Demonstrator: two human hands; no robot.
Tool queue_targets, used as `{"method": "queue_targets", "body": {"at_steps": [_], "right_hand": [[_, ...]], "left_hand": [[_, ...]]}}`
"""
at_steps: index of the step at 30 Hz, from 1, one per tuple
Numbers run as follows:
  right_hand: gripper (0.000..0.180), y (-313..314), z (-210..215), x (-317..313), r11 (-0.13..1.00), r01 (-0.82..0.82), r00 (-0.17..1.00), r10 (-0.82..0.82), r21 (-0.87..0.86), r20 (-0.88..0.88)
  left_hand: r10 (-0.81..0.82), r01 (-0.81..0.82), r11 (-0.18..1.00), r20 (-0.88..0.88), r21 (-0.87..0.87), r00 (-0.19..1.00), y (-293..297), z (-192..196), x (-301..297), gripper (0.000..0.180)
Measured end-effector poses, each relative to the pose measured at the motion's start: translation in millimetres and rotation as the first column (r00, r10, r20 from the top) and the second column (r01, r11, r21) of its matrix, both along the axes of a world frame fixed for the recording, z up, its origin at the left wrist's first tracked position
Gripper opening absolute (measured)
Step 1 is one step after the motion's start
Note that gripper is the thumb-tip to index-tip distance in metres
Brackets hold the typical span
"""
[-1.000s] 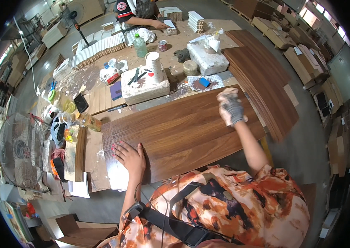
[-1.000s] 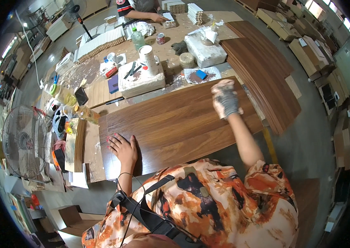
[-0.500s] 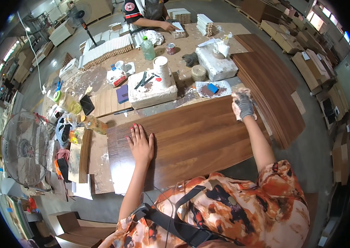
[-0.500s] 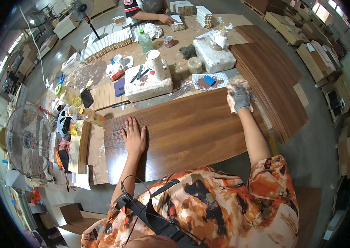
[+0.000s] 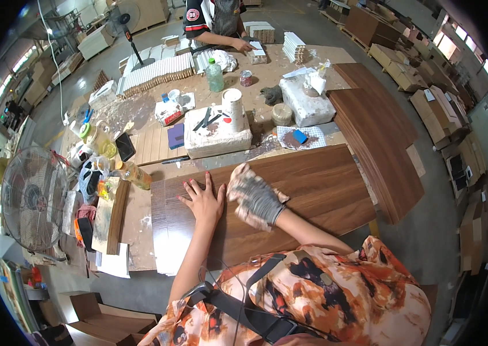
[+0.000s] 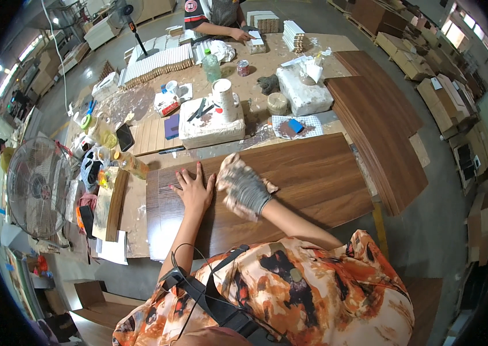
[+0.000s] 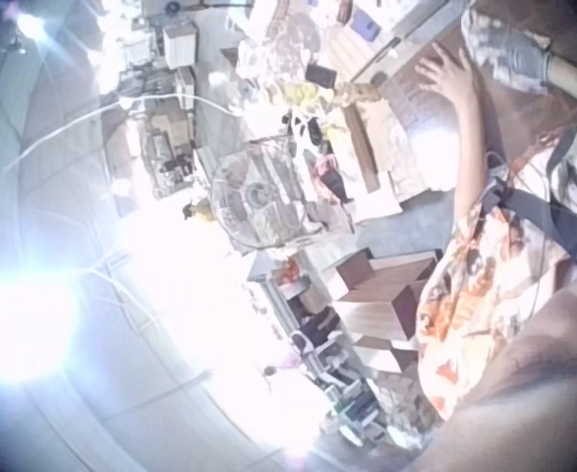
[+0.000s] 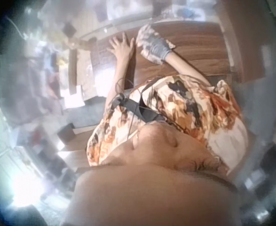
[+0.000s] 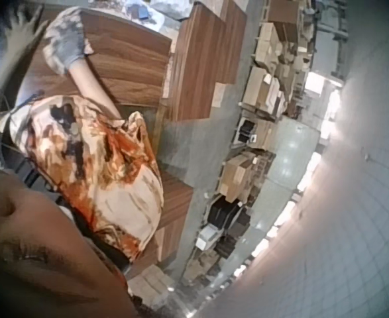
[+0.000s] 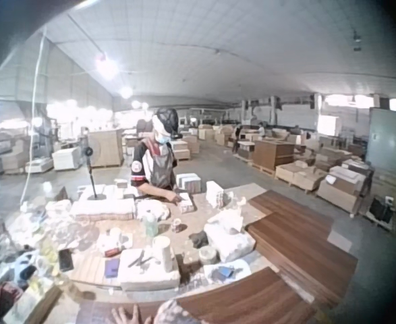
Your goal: The person wipes wood-grain panels with a cloth, applies liquid from a bottle, and uses a sanding block on the edges of the panels.
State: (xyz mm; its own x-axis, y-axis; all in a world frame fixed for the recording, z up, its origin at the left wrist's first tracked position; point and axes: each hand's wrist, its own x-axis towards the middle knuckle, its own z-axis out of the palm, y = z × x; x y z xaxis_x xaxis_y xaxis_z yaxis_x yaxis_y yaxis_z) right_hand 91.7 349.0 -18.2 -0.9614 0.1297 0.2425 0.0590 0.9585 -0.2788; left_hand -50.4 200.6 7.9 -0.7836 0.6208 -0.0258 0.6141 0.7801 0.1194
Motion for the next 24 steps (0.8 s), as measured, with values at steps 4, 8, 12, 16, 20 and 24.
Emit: {"method": "queue_targets", "body": {"at_steps": [4, 8, 12, 16, 20, 24], "right_hand": [[0.049, -43.4, 8.0, 30.9, 0.959, -0.211, 0.976, 0.217, -0.19, 0.007], [0.048, -45.9, 41.3, 54.5, 0.849, -0.204, 0.97, 0.241, -0.488, 0.015], [0.05, -29.7, 57.3, 57.6, 0.432, -0.175, 0.966, 0.251, -0.884, -0.069], [0.037, 49.2, 88.2, 54.1, 0.426, 0.046, 0.995, -0.095, -0.903, 0.006], [0.032, 208.9, 17.9, 31.5, 0.461, 0.116, 0.884, -0.452, -0.88, -0.12], [0.063, 355.9, -53.1, 43.3, 0.584, 0.793, 0.609, -0.75, -0.173, 0.258]], "left_hand": [[0.019, -0.019, 1.0, 0.04, 0.006, 0.999, 4.7, 5.9, -1.1, 0.075], [0.045, -0.043, 0.998, 0.059, -0.035, 0.997, 15.5, 10.1, -17.7, 0.072], [0.035, -0.042, 0.992, 0.056, 0.122, 0.998, 9.0, -10.7, -23.0, 0.072], [-0.274, 0.189, 0.917, 0.21, 0.352, 0.939, 2.0, 31.3, 27.1, 0.064], [-0.452, 0.356, 0.846, 0.18, 0.397, 0.874, -11.8, 45.9, 61.1, 0.054], [-0.522, 0.428, 0.809, 0.161, 0.403, 0.837, -16.8, 30.7, 82.7, 0.056]]}}
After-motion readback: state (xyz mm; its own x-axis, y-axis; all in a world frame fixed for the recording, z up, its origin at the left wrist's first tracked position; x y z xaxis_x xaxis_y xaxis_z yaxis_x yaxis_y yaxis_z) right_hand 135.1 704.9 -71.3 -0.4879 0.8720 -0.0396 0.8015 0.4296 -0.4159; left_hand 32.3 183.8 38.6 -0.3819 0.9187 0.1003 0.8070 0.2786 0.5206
